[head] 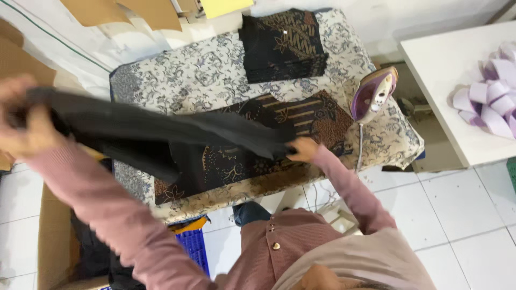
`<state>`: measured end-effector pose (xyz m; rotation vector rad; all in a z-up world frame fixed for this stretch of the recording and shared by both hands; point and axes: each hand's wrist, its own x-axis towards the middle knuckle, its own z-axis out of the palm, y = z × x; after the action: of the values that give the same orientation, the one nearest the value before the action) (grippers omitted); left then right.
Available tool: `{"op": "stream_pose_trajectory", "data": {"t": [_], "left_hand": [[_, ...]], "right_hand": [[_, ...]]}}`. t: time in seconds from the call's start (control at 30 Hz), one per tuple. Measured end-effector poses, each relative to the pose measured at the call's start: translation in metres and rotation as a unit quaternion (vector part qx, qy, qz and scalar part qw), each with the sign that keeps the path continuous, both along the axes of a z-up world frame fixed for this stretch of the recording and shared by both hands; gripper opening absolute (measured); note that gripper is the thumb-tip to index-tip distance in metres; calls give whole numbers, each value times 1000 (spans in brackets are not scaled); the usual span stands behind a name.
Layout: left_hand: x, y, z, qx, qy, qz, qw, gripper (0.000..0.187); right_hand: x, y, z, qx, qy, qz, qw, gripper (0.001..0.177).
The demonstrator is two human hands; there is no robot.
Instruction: The person irons a stack of black patterned fabric pieces on a table, then unfolds and irons a larger black fabric piece. The person folds the ironed fabric and places it on top of the stack.
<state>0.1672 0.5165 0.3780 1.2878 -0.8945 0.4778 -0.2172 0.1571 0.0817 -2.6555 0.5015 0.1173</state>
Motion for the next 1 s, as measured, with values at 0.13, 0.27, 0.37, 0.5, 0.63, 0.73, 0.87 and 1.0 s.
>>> {"op": "stream_pose_trajectory", "data": {"t": [0.13, 0.27, 0.37, 0.5, 0.63, 0.73, 0.87, 1.0], "left_hand": [[19, 94, -76, 257, -58, 33, 964, 20], [68, 179, -146, 416, -12, -106, 903, 41], [93, 211, -181, 425, -4, -219, 878, 45], [87, 217, -206, 470, 157, -71, 866, 30], [78, 190, -218, 513, 243, 35, 822, 31], [88, 154, -237, 484, 279, 14, 829, 23], [117, 119, -281, 467, 307, -18, 829, 22], [150, 81, -322, 461, 325, -29, 825, 18]], "right_hand": [[-129, -56, -35, 184, -73, -144, 969, 34], [-248, -104, -10, 183, -236, -130, 945, 15], [-274, -102, 20, 244, -352, -114, 896, 10], [-263, -95, 49, 264, -470, -232, 809, 13], [-228, -114, 35, 151, -457, -312, 819, 10], [-193, -143, -1, 131, -438, -341, 822, 17], [-154, -162, -56, 120, -397, -356, 837, 19], [-112, -161, -95, 81, -331, -404, 849, 26]]}}
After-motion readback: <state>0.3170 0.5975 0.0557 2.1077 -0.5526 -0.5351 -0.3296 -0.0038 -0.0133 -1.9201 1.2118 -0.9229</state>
